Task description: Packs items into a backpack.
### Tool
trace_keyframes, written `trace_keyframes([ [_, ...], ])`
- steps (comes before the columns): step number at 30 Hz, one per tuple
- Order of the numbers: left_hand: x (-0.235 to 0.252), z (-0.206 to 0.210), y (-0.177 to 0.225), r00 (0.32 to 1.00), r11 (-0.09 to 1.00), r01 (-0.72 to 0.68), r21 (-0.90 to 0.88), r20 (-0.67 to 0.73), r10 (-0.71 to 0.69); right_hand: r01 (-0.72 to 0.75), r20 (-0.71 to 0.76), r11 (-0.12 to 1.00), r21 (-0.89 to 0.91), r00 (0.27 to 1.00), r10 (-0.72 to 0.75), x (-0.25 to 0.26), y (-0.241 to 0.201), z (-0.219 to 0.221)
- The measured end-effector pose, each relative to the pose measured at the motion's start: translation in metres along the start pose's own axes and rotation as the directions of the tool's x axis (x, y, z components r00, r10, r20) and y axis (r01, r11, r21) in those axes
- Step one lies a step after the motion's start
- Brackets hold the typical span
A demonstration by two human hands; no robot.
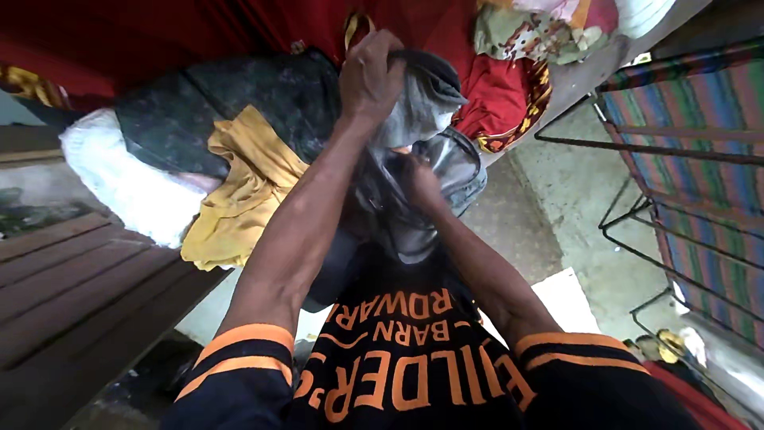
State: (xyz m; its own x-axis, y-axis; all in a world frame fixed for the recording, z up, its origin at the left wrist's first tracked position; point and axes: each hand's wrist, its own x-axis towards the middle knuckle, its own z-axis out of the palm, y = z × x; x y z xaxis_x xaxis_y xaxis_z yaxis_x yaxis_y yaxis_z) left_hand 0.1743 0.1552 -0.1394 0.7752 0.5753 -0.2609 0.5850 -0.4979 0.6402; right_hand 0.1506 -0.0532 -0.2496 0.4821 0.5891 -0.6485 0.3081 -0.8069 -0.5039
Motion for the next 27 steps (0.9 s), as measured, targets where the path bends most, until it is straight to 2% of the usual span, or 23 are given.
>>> trace_keyframes([
  [2, -0.010, 0.005, -0.001, 0.998, 0.998, -0.054, -0.034, -0.015, 0.053, 0.007, -0.046, 0.997, -0.073, 0.999, -0.010, 0.019, -0.006, 0.005],
  [6, -0.020, 0.017, 0.001, 0.986, 0.985, -0.144, -0.100, -0.105, 0.133, -0.029, 0.173, 0.945, -0.327, 0.981, 0.090, 0.046, -0.019, 0.021],
  [10, -0.008, 0.012, 0.000, 0.985, 0.989, -0.122, -0.085, -0.134, 0.110, -0.050, 0.268, 0.936, -0.349, 0.952, 0.151, 0.040, -0.025, 0.016],
  [14, 0.010, 0.008, -0.011, 0.985, 0.995, -0.053, -0.086, -0.167, 0.038, 0.054, 0.281, 0.936, -0.347, 0.958, 0.049, 0.012, -0.017, 0.015],
  [17, 0.012, 0.010, -0.015, 0.991, 0.996, 0.000, -0.087, -0.132, -0.012, 0.116, 0.298, 0.936, -0.333, 0.954, -0.013, 0.009, -0.010, 0.021],
  [19, 0.013, 0.011, -0.016, 0.993, 0.996, 0.015, -0.087, -0.115, -0.025, 0.120, 0.211, 0.951, -0.284, 0.976, -0.060, 0.015, -0.004, 0.028],
  [21, 0.014, 0.009, -0.018, 0.993, 0.996, 0.004, -0.084, -0.117, -0.014, -0.005, 0.056, 0.986, -0.167, 0.998, 0.014, 0.020, -0.004, 0.029],
  [23, 0.012, 0.007, -0.021, 0.993, 0.996, -0.003, -0.085, -0.117, -0.007, -0.145, -0.050, 0.988, -0.059, 0.989, 0.142, 0.022, -0.005, 0.027],
  [25, 0.011, 0.006, -0.023, 0.993, 0.996, -0.011, -0.088, -0.117, 0.001, -0.203, -0.041, 0.975, -0.089, 0.979, 0.200, 0.029, -0.009, 0.023],
  [27, 0.006, 0.009, -0.021, 0.992, 0.993, -0.056, -0.108, -0.115, 0.044, -0.192, 0.117, 0.964, -0.182, 0.970, 0.215, 0.040, -0.021, 0.012],
])
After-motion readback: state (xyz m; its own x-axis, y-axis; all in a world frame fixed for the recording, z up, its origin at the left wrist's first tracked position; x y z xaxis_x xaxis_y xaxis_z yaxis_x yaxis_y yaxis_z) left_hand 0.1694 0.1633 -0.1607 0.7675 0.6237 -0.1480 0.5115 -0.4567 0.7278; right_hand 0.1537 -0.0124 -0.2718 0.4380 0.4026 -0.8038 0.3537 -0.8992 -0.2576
